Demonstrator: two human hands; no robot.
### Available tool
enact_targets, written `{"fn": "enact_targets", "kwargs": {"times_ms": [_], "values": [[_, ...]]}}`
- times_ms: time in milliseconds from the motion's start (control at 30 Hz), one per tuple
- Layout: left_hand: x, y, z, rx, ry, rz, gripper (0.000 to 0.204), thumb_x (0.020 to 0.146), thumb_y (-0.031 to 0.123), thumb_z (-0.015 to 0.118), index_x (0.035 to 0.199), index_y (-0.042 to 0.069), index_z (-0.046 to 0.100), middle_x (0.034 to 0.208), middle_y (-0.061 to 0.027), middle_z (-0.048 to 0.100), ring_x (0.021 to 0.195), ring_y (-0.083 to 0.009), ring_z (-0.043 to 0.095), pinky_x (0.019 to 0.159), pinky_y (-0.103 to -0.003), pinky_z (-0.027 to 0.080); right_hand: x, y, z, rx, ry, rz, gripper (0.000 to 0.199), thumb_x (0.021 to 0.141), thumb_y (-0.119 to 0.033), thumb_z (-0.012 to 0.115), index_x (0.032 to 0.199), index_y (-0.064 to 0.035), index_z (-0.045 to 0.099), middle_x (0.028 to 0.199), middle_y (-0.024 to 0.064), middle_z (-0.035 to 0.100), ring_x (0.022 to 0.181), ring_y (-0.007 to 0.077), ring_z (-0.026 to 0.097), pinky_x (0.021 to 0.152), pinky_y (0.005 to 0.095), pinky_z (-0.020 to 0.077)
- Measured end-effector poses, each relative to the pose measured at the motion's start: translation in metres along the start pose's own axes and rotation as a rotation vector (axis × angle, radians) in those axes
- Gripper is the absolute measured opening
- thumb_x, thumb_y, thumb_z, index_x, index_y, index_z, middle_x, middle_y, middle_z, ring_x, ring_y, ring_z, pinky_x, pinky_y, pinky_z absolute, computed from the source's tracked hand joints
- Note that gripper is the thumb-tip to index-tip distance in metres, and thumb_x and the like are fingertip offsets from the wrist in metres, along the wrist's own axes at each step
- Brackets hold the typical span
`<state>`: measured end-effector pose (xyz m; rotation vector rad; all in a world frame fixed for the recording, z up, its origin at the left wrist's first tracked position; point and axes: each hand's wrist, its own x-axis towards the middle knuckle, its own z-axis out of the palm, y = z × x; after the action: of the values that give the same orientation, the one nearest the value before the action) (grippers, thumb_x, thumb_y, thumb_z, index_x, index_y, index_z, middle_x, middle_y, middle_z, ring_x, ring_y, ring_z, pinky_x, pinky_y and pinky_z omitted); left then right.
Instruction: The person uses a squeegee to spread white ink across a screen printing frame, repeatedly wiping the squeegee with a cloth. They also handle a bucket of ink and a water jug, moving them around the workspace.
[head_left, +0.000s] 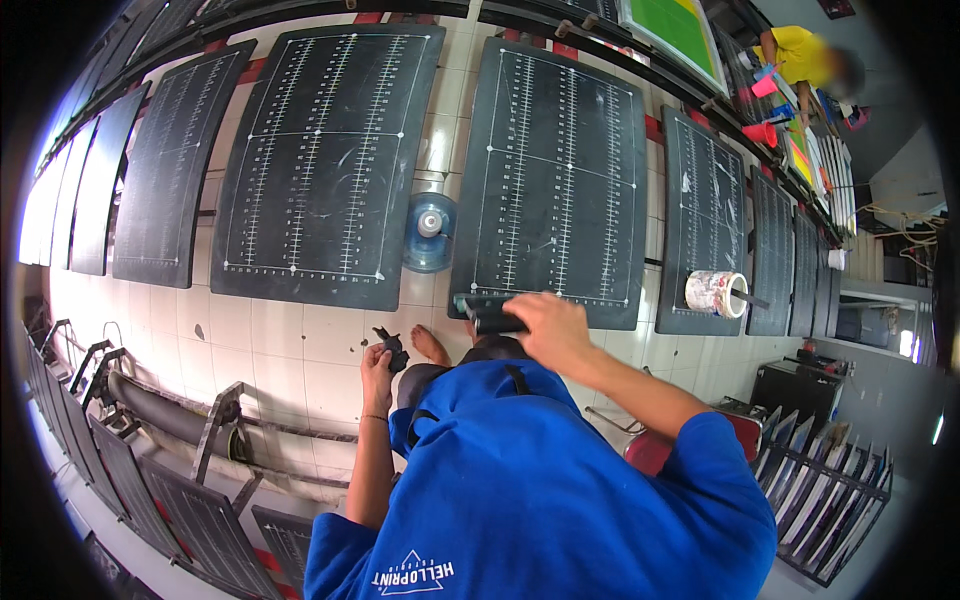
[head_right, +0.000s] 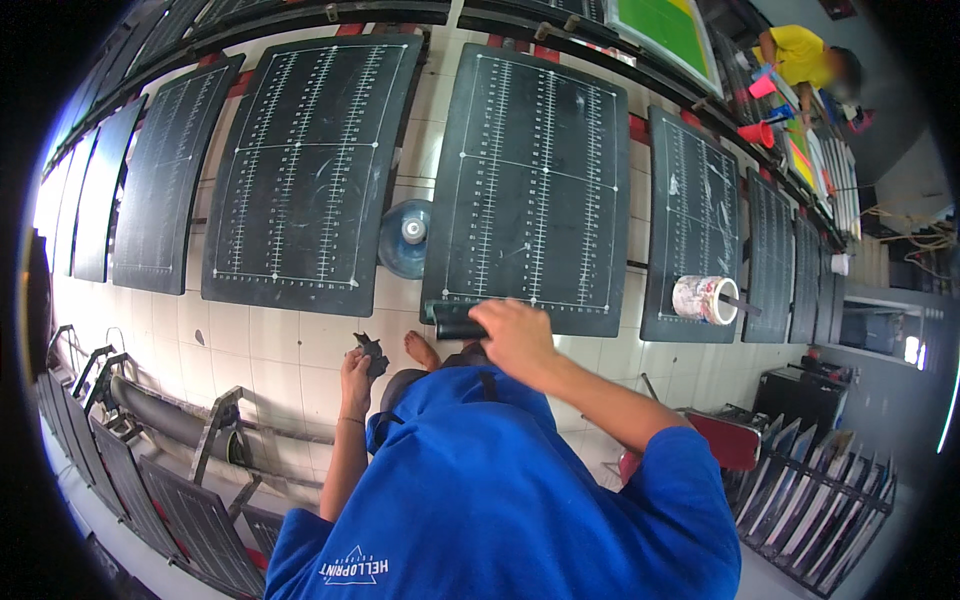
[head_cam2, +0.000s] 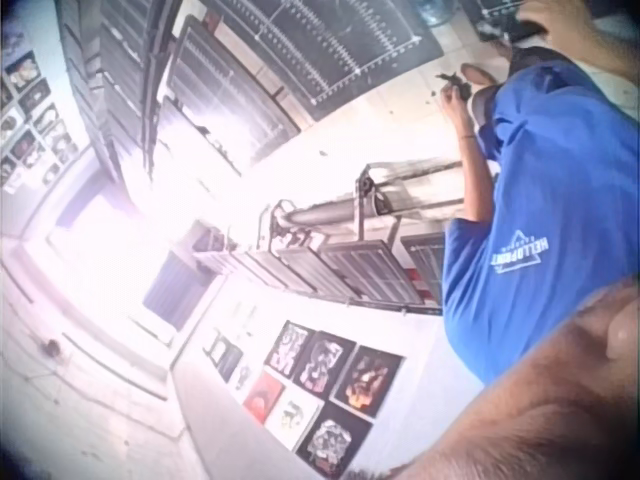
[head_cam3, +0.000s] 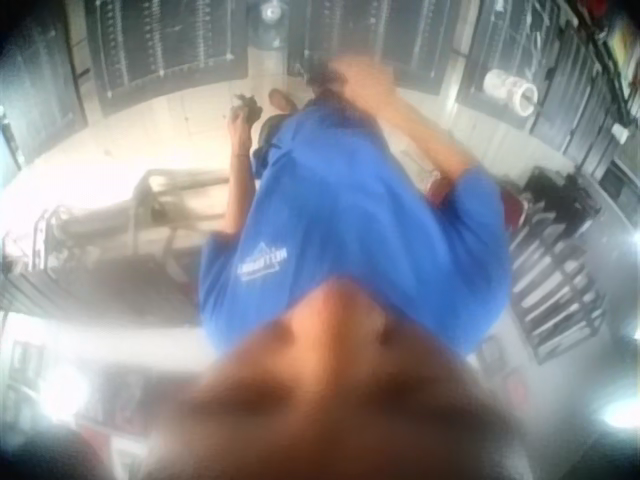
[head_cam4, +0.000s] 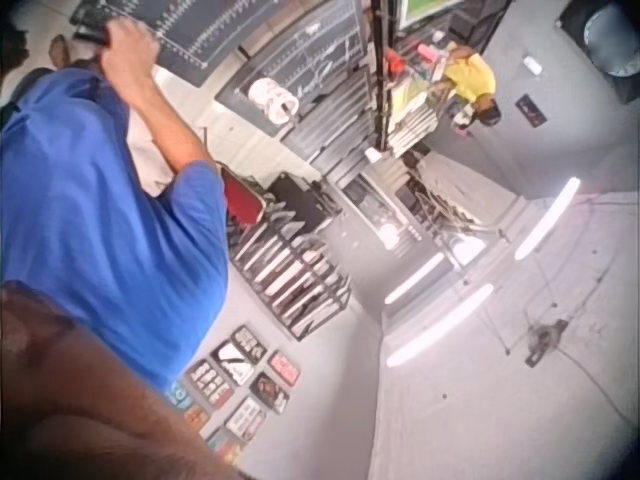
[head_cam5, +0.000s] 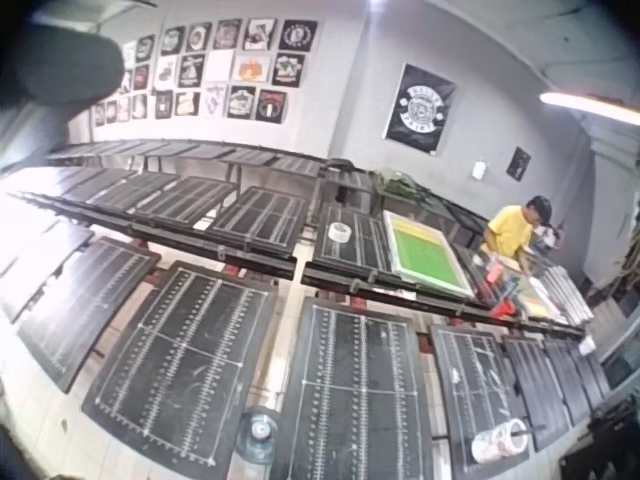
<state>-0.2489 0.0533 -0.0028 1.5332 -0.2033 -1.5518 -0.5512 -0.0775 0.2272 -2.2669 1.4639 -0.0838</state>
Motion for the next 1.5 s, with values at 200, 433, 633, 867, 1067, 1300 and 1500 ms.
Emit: {"fn": "enact_targets", "kwargs": {"times_ms": [200,433,633,867,1067,1300,1500], "values": [[-0.020,0.001,-0.012,-0.019,0.087,0.013,0.016,0.098,0.002,0.052,0.114,0.001,0.054,0.103,-0.0099,0.067,0.089,-0.0185,0.067,0.080,-0.031,0.057,0.056,0.024,0.011,-0.133,0.314,-0.105,0.041,0.074,-0.007,0.068,0.115,-0.0068,0.066,0.111,0.0033,0.067,0.101,0.0238,0.064,0.081,0.0380,0.0548],[-0.027,-0.012,-0.030,-0.042,0.134,0.027,0.021,0.099,0.003,0.049,0.118,-0.002,0.053,0.106,-0.0136,0.066,0.096,-0.0230,0.069,0.081,-0.034,0.059,0.009,0.007,0.013,-0.030,0.098,-0.119,0.038,0.074,-0.010,0.069,0.112,-0.0082,0.068,0.108,0.0044,0.067,0.099,0.0248,0.065,0.081,0.0399,0.0559],[-0.027,0.005,-0.010,0.011,0.109,0.069,0.016,0.095,0.000,0.053,0.111,0.000,0.056,0.098,-0.0075,0.065,0.085,-0.0151,0.066,0.078,-0.028,0.056,0.113,0.053,-0.015,-0.060,0.317,-0.014,0.038,0.076,-0.007,0.069,0.113,-0.0097,0.067,0.113,0.0045,0.067,0.101,0.0286,0.064,0.084,0.0431,0.0535],[-0.022,0.000,-0.013,0.188,0.088,0.106,0.020,0.096,0.003,0.053,0.115,-0.001,0.056,0.101,-0.0084,0.064,0.091,-0.0169,0.066,0.082,-0.030,0.057,0.017,0.021,0.034,-0.123,0.249,-0.123,0.046,0.070,-0.006,0.068,0.115,-0.0071,0.066,0.109,0.0044,0.066,0.098,0.0239,0.063,0.074,0.0374,0.0555],[-0.019,-0.028,-0.025,0.136,0.148,0.090,0.018,0.095,0.002,0.054,0.112,-0.001,0.056,0.100,-0.0083,0.064,0.086,-0.0158,0.064,0.076,-0.029,0.056,0.038,0.039,-0.041,0.087,-0.035,0.083,0.038,0.073,-0.011,0.068,0.111,-0.0165,0.069,0.112,0.0025,0.069,0.104,0.0271,0.065,0.088,0.0422,0.0527],[-0.058,-0.032,-0.038,0.176,0.272,0.051,0.018,0.092,0.002,0.057,0.110,-0.001,0.059,0.098,-0.0056,0.062,0.089,-0.0131,0.059,0.080,-0.027,0.051,0.258,0.166,-0.106,-0.084,0.474,0.073,0.031,0.080,-0.014,0.066,0.111,-0.0155,0.070,0.106,0.0087,0.069,0.101,0.0313,0.066,0.085,0.0450,0.0533],[-0.099,-0.031,-0.043,0.236,0.351,-0.013,0.017,0.093,0.001,0.057,0.109,-0.001,0.058,0.104,-0.0075,0.061,0.095,-0.0143,0.060,0.086,-0.029,0.051,0.374,0.217,-0.106,-0.246,0.467,0.029,0.028,0.081,-0.010,0.063,0.109,-0.0133,0.070,0.104,0.0100,0.069,0.099,0.0295,0.067,0.083,0.0440,0.0536]]}}
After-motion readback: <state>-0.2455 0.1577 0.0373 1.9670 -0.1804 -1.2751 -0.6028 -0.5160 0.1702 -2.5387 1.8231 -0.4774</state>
